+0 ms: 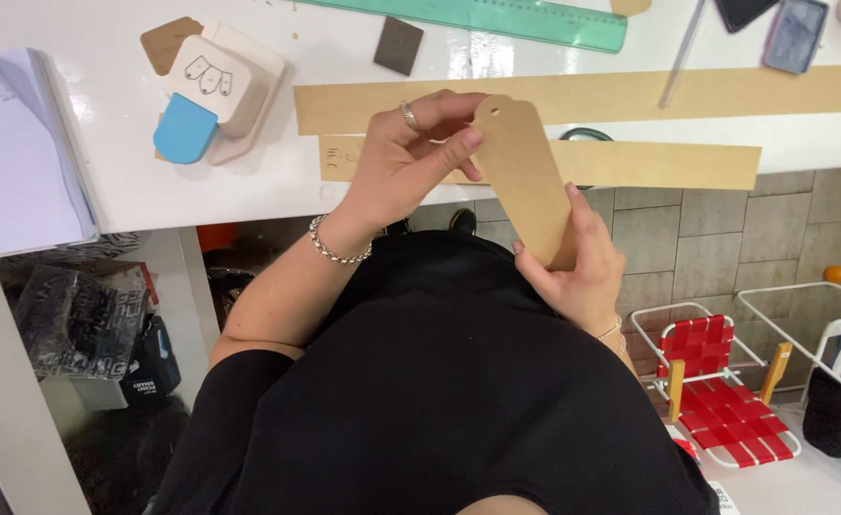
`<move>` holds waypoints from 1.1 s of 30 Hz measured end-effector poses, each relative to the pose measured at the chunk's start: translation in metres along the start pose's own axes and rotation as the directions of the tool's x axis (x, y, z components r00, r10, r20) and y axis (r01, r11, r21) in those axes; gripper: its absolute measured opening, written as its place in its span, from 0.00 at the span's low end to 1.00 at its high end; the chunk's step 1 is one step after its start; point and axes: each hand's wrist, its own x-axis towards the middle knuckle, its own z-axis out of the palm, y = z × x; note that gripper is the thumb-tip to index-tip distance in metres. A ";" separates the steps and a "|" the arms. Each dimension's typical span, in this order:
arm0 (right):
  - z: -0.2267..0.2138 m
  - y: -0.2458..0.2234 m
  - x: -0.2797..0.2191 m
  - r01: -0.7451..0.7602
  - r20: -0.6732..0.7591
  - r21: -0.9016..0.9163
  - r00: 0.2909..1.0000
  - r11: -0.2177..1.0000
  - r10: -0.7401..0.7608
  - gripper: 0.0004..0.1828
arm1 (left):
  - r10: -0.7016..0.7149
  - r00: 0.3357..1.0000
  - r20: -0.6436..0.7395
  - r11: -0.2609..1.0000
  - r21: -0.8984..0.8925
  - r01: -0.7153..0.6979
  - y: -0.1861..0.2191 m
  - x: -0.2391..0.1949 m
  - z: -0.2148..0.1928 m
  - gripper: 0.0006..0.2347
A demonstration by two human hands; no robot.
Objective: The person cuts a long strip of brown paper using scissors, then uses a handheld punch tool to create tag shapes from the strip. They also use a stamp and ink pad to mark the tags. The person handles the paper strip, scissors, punch tool, and stamp throughout the process.
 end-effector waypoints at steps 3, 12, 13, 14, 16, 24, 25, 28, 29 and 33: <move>-0.003 0.013 -0.005 0.039 0.012 -0.056 0.999 0.998 -0.039 0.45 | -0.011 0.998 -0.056 1.000 0.027 0.012 -0.005 0.001 0.005 0.11; -0.041 0.085 -0.012 0.144 0.078 -0.266 0.989 0.953 -0.128 0.43 | 0.086 0.956 -0.280 0.978 0.209 -0.027 -0.001 -0.002 -0.004 0.13; -0.050 0.097 -0.011 0.146 0.079 -0.262 0.988 0.954 -0.129 0.43 | 0.086 0.955 -0.283 0.977 0.212 -0.025 -0.001 -0.002 -0.005 0.13; -0.059 0.109 -0.010 0.179 0.025 -0.252 0.984 0.951 -0.178 0.40 | 0.085 0.946 -0.313 0.977 0.214 -0.017 0.000 -0.002 -0.006 0.13; -0.078 0.130 -0.010 0.214 -0.033 -0.243 0.973 0.946 -0.228 0.38 | 0.088 0.936 -0.341 0.976 0.218 -0.013 0.000 -0.003 -0.009 0.14; -0.131 0.192 -0.010 0.065 -0.123 -0.279 0.987 0.958 -0.103 0.33 | 0.139 0.903 -0.407 0.960 0.279 -0.022 0.003 -0.012 -0.016 0.11; -0.132 0.202 -0.015 0.070 -0.123 -0.278 0.987 0.958 -0.108 0.33 | 0.142 0.901 -0.410 0.959 0.281 -0.024 0.003 -0.013 -0.017 0.11; -0.132 0.247 -0.036 -0.151 -0.139 -0.357 0.984 0.922 0.107 0.33 | 0.135 0.887 -0.441 0.963 0.267 -0.014 0.004 -0.018 -0.021 0.12; -0.129 0.272 -0.046 -0.207 -0.170 -0.431 0.975 0.878 0.146 0.30 | 0.133 0.884 -0.449 0.962 0.272 -0.007 0.005 -0.020 -0.022 0.12; -0.131 0.276 -0.049 -0.257 -0.145 -0.439 0.966 0.861 0.215 0.34 | 0.124 0.881 -0.457 0.974 0.228 -0.018 -0.002 -0.029 -0.028 0.12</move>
